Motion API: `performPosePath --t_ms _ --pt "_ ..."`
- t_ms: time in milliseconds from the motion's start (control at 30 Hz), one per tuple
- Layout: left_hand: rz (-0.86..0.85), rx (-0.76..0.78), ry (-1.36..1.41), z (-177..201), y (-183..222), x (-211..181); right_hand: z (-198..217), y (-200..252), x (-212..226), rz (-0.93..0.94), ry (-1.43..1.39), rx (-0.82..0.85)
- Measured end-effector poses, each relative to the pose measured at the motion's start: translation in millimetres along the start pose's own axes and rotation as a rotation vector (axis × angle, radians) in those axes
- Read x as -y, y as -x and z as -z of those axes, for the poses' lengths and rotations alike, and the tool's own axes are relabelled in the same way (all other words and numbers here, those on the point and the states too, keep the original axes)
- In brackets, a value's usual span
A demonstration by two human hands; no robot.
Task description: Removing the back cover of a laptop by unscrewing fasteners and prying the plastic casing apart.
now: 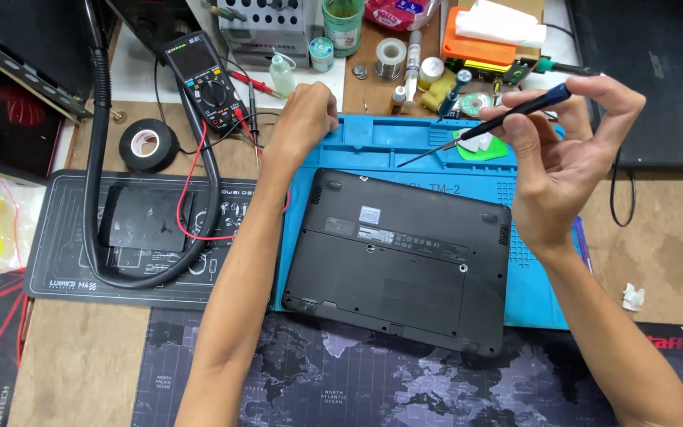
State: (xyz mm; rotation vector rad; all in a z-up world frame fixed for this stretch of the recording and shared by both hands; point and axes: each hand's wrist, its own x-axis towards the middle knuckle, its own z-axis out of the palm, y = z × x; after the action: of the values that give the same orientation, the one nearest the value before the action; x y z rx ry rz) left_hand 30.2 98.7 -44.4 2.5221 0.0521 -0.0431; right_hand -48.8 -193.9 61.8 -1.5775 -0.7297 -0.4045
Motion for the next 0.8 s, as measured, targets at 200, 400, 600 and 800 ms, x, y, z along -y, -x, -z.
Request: performPosePath --t_ms 200,400,600,800 --pt "-0.06 0.019 -0.036 14.7 10.0 -26.7 0.6 -0.7 -3.5 0.014 0.0 -0.016" --pt "-0.397 0.111 0.152 33.7 33.8 -70.0 2.3 -1.2 -0.2 -0.023 0.014 -0.038" --pt "-0.589 0.256 0.434 58.8 66.4 -105.3 19.1 -1.0 1.4 -0.01 0.002 -0.002" --pt "-0.396 0.449 0.11 12.7 77.6 -72.6 58.0 -0.7 -2.2 -0.435 0.393 0.438"
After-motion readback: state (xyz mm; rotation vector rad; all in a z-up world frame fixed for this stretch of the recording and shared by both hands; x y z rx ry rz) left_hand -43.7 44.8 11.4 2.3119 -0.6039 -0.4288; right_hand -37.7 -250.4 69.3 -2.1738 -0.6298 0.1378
